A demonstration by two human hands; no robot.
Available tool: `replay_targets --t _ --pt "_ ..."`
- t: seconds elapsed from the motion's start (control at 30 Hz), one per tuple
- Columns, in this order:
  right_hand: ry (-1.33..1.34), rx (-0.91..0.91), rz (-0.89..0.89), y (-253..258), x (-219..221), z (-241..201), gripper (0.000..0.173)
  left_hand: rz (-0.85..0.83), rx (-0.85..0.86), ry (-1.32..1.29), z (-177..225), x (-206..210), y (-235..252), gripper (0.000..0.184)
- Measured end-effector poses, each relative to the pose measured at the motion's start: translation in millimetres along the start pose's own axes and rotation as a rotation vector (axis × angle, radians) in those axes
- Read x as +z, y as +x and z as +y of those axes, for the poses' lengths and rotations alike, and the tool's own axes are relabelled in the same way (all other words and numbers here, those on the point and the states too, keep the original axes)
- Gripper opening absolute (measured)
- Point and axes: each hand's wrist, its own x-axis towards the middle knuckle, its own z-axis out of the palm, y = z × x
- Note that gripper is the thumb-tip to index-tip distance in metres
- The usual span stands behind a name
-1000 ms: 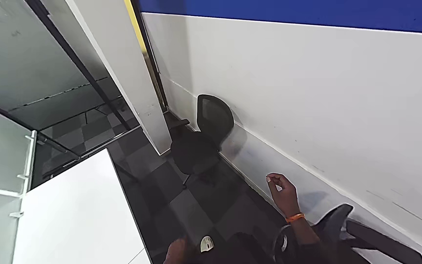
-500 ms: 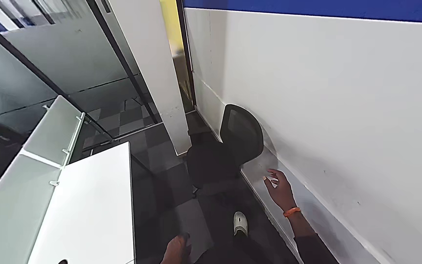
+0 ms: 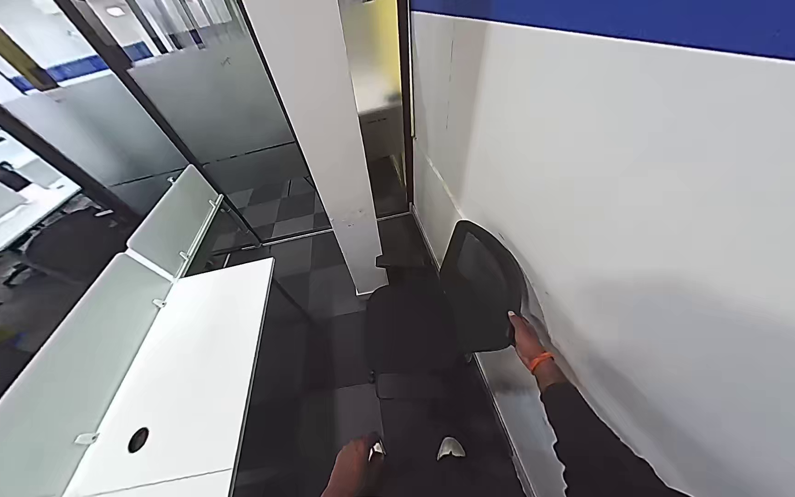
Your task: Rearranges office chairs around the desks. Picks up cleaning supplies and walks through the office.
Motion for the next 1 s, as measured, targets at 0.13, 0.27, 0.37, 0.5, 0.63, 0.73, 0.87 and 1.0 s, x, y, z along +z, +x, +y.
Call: replay_targets --t 0.13,0.27,0.37,0.5,0.63,0.73,0.87,1.0 --pt "0.135 -0.062 0.162 -28.8 37.2 1.1 0.059 0.031 0.032 0.037 17.7 -8.7 27.3 0.048" --pt "0.311 0.023 0.045 -84.2 41.6 25.5 0.059 0.044 0.146 0.040 69.8 -17.3 55.5 0.047" --pt "0.298 0.071 -0.261 -131.7 29.7 58.8 0.047 0.071 0.324 0.043 115.8 -21.3 66.2 0.056" --pt "-0.053 -0.011 -0.611 -146.9 -4.5 87.9 0.026 0.125 0.360 0.048 130.7 -5.1 102.8 0.095" --pt "-0.183 -0.033 -0.229 -140.7 -36.9 69.2 0.055 0.195 0.075 0.130 120.1 -25.2 113.0 0.047" --pt "-0.271 -0.120 -0.003 -121.0 -49.9 48.3 0.087 0.203 -0.032 0.198 86.5 -31.2 125.4 0.037" --pt "-0.431 -0.272 0.090 -89.1 -53.3 18.1 0.116 0.230 -0.073 0.233 62.3 -40.7 117.6 0.030" --pt "-0.626 -0.276 -0.053 -72.3 -35.7 -8.0 0.120 0.165 -0.120 0.237 55.3 -48.2 94.6 0.032"
